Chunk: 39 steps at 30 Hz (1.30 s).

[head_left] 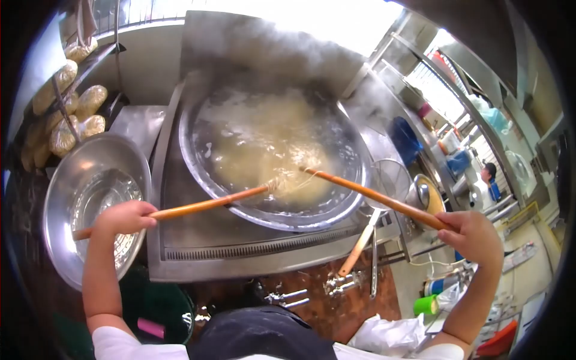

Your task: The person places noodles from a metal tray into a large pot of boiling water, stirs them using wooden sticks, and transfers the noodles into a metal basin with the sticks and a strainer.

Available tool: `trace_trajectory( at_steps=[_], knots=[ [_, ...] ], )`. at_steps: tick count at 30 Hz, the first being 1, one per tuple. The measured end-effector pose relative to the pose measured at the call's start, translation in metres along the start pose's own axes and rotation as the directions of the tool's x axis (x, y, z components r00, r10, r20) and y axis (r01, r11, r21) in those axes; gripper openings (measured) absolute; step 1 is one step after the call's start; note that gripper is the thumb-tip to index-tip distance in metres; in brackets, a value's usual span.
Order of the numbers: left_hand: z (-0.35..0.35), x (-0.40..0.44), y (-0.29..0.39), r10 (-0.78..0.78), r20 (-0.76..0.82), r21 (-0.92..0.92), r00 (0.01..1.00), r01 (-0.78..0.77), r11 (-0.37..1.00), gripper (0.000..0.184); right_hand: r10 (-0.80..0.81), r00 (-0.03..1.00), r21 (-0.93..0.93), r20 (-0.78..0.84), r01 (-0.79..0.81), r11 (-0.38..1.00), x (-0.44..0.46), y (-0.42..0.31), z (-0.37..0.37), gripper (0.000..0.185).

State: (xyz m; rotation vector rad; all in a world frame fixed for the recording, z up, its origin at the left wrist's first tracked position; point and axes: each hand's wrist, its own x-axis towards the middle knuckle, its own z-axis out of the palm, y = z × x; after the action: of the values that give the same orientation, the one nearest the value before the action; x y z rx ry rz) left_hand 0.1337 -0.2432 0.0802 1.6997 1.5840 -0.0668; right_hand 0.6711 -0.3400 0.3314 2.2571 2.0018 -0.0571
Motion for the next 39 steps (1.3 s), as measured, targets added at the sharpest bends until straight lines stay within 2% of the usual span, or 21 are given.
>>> trace_trajectory(
  at_steps=[2, 4, 5, 6, 7, 8, 10, 13, 16, 19, 23, 26, 29, 30, 32, 33, 34, 35, 36, 37, 39],
  knots=[
    [-0.006, -0.021, -0.008, -0.041, -0.037, -0.037, 0.998, 0.040, 0.999, 0.033, -0.040, 0.998, -0.008, 0.051, 0.041, 0.999, 0.007, -0.006, 0.010, 0.032],
    [-0.011, -0.039, -0.010, -0.083, -0.098, -0.066, 0.992, 0.077, 0.995, 0.032, -0.180, 0.976, -0.066, 0.118, 0.189, 0.980, 0.040, -0.009, 0.049, 0.032],
    [-0.012, -0.049, -0.008, -0.114, -0.130, -0.049, 0.985, 0.108, 0.993, 0.031, -0.189, 0.972, -0.064, 0.140, 0.199, 0.978, 0.060, -0.009, 0.081, 0.030],
    [-0.014, -0.059, -0.004, -0.145, -0.162, -0.035, 0.976, 0.141, 0.989, 0.031, -0.078, 0.975, -0.053, 0.206, 0.091, 0.994, 0.073, -0.039, 0.100, 0.033],
    [-0.014, -0.064, -0.003, -0.177, -0.195, -0.022, 0.965, 0.176, 0.984, 0.030, -0.053, 0.974, -0.009, 0.222, 0.056, 0.998, 0.095, -0.041, 0.143, 0.032],
    [-0.012, -0.066, -0.017, -0.141, -0.230, 0.021, 0.963, 0.149, 0.989, 0.028, -0.044, 0.977, 0.001, 0.208, 0.045, 0.999, 0.111, -0.052, 0.178, 0.034],
    [-0.010, -0.077, -0.030, -0.191, -0.251, -0.041, 0.949, 0.187, 0.981, 0.028, -0.037, 0.986, -0.014, 0.163, 0.039, 0.999, 0.145, -0.078, 0.237, 0.030],
    [-0.016, -0.092, -0.030, -0.239, -0.289, -0.090, 0.927, 0.222, 0.971, 0.027, -0.082, 0.996, 0.239, 0.030, 0.072, 0.968, 0.213, -0.093, 0.308, 0.032],
    [-0.024, -0.091, -0.033, -0.279, -0.347, -0.101, 0.895, 0.260, 0.960, 0.027, -0.089, 0.996, 0.404, 0.021, 0.073, 0.912, 0.297, -0.112, 0.338, 0.035],
    [-0.044, -0.067, -0.013, -0.310, -0.403, -0.101, 0.861, 0.295, 0.950, 0.027, -0.054, 0.998, 0.466, -0.033, 0.063, 0.883, 0.340, -0.125, 0.336, 0.036],
    [-0.070, 0.004, 0.027, -0.149, -0.480, 0.003, 0.864, 0.172, 0.985, 0.027, -0.040, 0.998, 0.526, -0.044, 0.057, 0.848, 0.343, -0.107, 0.356, 0.037],
    [-0.087, 0.079, 0.064, -0.084, -0.485, 0.027, 0.870, 0.111, 0.993, 0.028, -0.095, 0.995, 0.562, -0.008, 0.083, 0.823, 0.310, -0.072, 0.352, 0.038],
    [-0.093, 0.164, 0.109, -0.071, -0.515, 0.191, 0.854, 0.194, 0.962, 0.027, -0.183, 0.982, 0.609, 0.040, 0.121, 0.784, 0.267, 0.009, 0.336, 0.040],
    [-0.091, 0.186, 0.127, -0.068, -0.528, 0.256, 0.847, 0.235, 0.938, 0.026, -0.217, 0.973, 0.556, 0.079, 0.138, 0.820, 0.252, 0.045, 0.315, 0.042],
    [-0.075, 0.213, 0.176, -0.026, -0.488, 0.400, 0.873, 0.250, 0.882, 0.023, -0.080, 0.984, 0.416, 0.157, 0.007, 0.909, 0.219, 0.116, 0.264, 0.037],
    [-0.061, 0.238, 0.188, 0.033, -0.457, 0.511, 0.889, 0.233, 0.827, 0.024, -0.002, 0.998, 0.243, 0.067, -0.015, 0.970, 0.201, 0.152, 0.239, 0.031],
    [-0.047, 0.251, 0.208, 0.009, -0.453, 0.527, 0.891, 0.259, 0.810, 0.024, 0.071, 0.997, 0.266, -0.020, -0.063, 0.962, 0.181, 0.173, 0.203, 0.028],
    [-0.038, 0.268, 0.221, -0.014, -0.418, 0.564, 0.909, 0.271, 0.780, 0.023, 0.089, 0.996, 0.395, -0.019, -0.074, 0.916, 0.168, 0.224, 0.189, 0.029],
    [-0.027, 0.286, 0.228, -0.007, -0.392, 0.580, 0.920, 0.254, 0.774, 0.024, 0.156, 0.988, 0.322, -0.001, -0.148, 0.935, 0.137, 0.204, 0.125, 0.029],
    [-0.014, 0.304, 0.234, -0.001, -0.364, 0.604, 0.931, 0.237, 0.761, 0.025, 0.171, 0.984, 0.348, 0.056, -0.179, 0.920, 0.120, 0.229, 0.102, 0.025],
    [0.008, 0.329, 0.242, 0.007, -0.314, 0.647, 0.949, 0.208, 0.733, 0.027, 0.429, 0.895, 0.451, 0.120, -0.434, 0.780, 0.092, 0.225, 0.055, 0.020]
  ],
)
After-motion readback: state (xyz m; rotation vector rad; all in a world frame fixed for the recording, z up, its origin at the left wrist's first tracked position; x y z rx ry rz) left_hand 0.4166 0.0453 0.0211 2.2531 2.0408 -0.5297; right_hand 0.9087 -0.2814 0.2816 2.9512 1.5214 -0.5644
